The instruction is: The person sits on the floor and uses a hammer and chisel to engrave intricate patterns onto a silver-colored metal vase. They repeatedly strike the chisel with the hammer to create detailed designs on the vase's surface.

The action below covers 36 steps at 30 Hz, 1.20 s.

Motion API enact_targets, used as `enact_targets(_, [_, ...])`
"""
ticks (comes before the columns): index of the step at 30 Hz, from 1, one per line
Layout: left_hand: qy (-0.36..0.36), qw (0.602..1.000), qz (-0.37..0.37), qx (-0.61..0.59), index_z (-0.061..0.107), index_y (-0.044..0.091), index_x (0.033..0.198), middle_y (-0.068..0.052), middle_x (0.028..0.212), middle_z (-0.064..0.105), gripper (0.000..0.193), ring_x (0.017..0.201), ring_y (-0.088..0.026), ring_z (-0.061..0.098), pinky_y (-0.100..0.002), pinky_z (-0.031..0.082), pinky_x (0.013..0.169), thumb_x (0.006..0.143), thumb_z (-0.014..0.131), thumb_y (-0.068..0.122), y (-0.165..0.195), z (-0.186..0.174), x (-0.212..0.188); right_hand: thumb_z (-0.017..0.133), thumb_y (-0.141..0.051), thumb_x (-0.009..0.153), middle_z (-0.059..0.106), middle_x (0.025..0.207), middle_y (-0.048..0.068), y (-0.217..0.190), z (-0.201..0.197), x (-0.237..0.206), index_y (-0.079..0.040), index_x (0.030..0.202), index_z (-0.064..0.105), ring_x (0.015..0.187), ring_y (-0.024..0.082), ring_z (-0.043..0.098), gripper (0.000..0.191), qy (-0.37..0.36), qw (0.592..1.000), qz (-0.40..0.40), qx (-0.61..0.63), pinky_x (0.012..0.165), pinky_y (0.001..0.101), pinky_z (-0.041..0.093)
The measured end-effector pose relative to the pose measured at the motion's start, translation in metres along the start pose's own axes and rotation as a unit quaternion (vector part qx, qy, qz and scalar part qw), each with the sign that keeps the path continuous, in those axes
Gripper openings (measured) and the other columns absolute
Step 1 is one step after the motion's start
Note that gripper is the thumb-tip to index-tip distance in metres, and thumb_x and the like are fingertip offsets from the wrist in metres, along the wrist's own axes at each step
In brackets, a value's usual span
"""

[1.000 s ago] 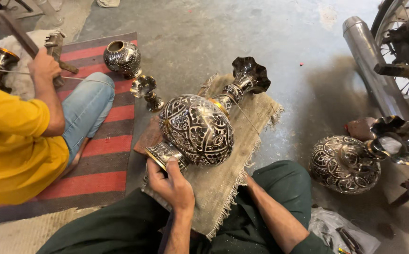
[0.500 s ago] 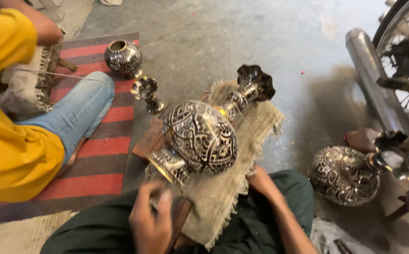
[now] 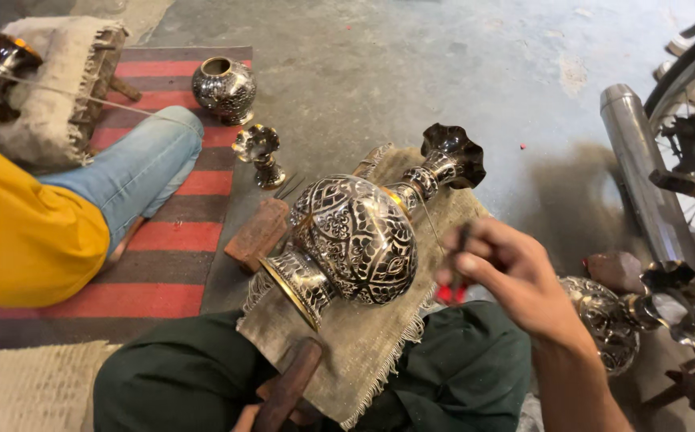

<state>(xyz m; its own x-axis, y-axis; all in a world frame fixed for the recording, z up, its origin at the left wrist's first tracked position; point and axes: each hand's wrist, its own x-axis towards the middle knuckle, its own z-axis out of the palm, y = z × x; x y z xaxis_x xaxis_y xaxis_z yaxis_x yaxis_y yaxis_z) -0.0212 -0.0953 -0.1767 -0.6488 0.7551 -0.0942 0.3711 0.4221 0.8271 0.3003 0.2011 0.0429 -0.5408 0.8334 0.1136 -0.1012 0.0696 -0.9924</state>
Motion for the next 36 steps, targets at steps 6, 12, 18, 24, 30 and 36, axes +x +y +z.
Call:
enact_targets(6, [0.039,0.997,0.010,-0.064,0.056,0.006,0.125,-0.017,0.083,0.067,0.054,0.070,-0.033,0.066,-0.046,0.053,0.067,0.076,0.080,0.005,0.010,0.004,-0.006,0.075,-0.012,0.097,0.076,0.109,0.013,-0.032,0.040,0.043,0.001,0.098,0.065,0.097,0.019,0.079,0.017,-0.166,0.973,-0.122,-0.102,0.078,0.0300,0.064])
enact_targets(12, [0.008,0.962,-0.219,-0.165,0.050,0.006,0.143,-0.021,0.082,0.064,0.073,0.062,-0.039,0.061,-0.052,0.052,0.062,0.078,0.082,-0.003,0.032,0.016,-0.002,0.078,-0.018,0.088,0.082,0.093,0.003,-0.050,0.066,0.066,-0.005,0.123,0.073,0.086,0.011,0.077,0.037,-0.234,0.927,-0.160,-0.247,0.076,0.0280,0.063])
enact_targets(18, [0.011,0.968,0.002,-0.250,0.031,0.007,0.146,-0.013,0.090,0.064,0.090,0.081,-0.017,0.067,-0.035,0.057,0.077,0.066,0.070,-0.007,0.081,0.016,-0.005,0.076,-0.020,0.094,0.081,0.096,0.006,-0.051,0.076,0.068,-0.005,0.121,0.070,0.086,0.014,0.080,0.031,-0.247,0.882,-0.258,-0.308,0.073,0.0311,0.059])
enact_targets(24, [0.013,0.986,0.000,-0.168,0.032,0.010,0.147,-0.014,0.090,0.071,0.087,0.082,-0.018,0.075,-0.036,0.061,0.078,0.070,0.070,-0.002,0.130,-0.006,-0.008,0.075,-0.021,0.094,0.080,0.101,0.007,-0.044,0.075,0.064,-0.008,0.120,0.071,0.082,0.018,0.080,0.030,-0.238,0.850,-0.307,-0.356,0.067,0.0322,0.061])
enact_targets(30, [0.096,0.964,0.248,-0.031,0.041,0.011,0.144,-0.019,0.124,0.068,0.085,0.112,-0.031,0.071,-0.037,0.059,0.085,0.068,0.076,0.001,0.170,-0.027,0.003,0.076,-0.023,0.091,0.081,0.095,0.007,-0.040,0.071,0.065,-0.010,0.118,0.074,0.072,0.020,0.079,0.030,-0.214,0.861,-0.255,-0.385,0.062,0.0355,0.058])
enact_targets(36, [0.099,0.948,0.295,0.074,0.041,0.017,0.148,-0.010,0.121,0.068,0.086,0.107,-0.033,0.072,-0.040,0.059,0.088,0.071,0.072,-0.003,0.211,-0.055,0.016,0.077,-0.024,0.091,0.080,0.105,0.008,-0.038,0.070,0.073,-0.009,0.116,0.074,0.083,0.019,0.079,0.029,-0.236,0.846,-0.318,-0.357,0.070,0.0324,0.061])
